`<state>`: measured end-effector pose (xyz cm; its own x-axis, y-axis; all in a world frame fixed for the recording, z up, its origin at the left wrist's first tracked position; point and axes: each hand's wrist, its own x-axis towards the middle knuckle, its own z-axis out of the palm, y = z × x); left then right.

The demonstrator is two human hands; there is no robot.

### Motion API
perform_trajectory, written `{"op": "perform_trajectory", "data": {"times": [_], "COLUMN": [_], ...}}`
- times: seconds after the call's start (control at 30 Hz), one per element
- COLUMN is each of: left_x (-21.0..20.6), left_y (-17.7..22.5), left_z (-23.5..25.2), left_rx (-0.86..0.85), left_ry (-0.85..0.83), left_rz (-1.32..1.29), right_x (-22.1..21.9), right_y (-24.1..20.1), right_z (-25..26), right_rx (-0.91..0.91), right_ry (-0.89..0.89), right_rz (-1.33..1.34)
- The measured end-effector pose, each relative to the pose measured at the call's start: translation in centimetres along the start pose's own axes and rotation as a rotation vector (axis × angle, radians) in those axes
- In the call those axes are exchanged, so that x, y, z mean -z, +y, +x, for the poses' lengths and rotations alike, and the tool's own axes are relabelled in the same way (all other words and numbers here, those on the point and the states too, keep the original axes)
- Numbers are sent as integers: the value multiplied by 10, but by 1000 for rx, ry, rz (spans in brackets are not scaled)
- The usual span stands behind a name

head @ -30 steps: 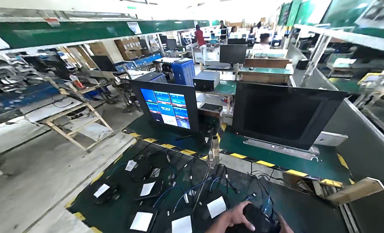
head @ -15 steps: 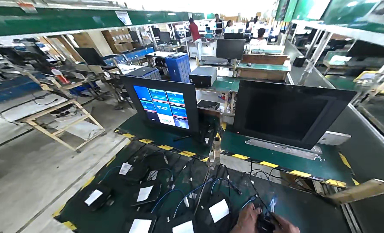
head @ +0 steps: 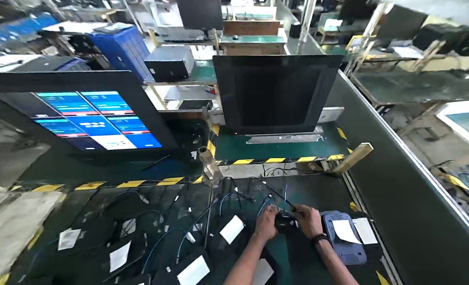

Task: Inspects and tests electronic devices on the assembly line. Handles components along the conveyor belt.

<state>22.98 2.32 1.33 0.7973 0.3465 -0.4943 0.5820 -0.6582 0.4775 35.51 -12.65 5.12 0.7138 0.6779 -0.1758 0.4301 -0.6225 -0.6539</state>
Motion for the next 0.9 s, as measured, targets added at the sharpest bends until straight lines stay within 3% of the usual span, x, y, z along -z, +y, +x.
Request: {"op": "perform_trajectory", "data": {"times": [0.13, 0.3, 0.43, 0.7, 0.8, 0.9], "left_x": [0, 2, 2, -6, -2, -4], "left_y": [0, -1, -3, -8, -5, -8], "left_z": [1, 2, 3, 2, -2, -8], "left_rx": [7, 19, 6, -29, -38, -100], "left_ry": [-2, -5, 4, 57, 53, 88], "left_rz": [20, 48, 56, 67, 73, 70], "right_x": [-17, -32, -26, -46, -28, -24], "right_y": [10, 8, -11, -12, -26, -13], "right_z": [-11, -16, -17, -23, -19, -24], "right_rx": [-75, -13, -32, 48, 12, 105], "right_ry": [-23, 128, 23, 98, -54, -62], "right_rz": [13, 10, -92, -134, -227, -256]}}
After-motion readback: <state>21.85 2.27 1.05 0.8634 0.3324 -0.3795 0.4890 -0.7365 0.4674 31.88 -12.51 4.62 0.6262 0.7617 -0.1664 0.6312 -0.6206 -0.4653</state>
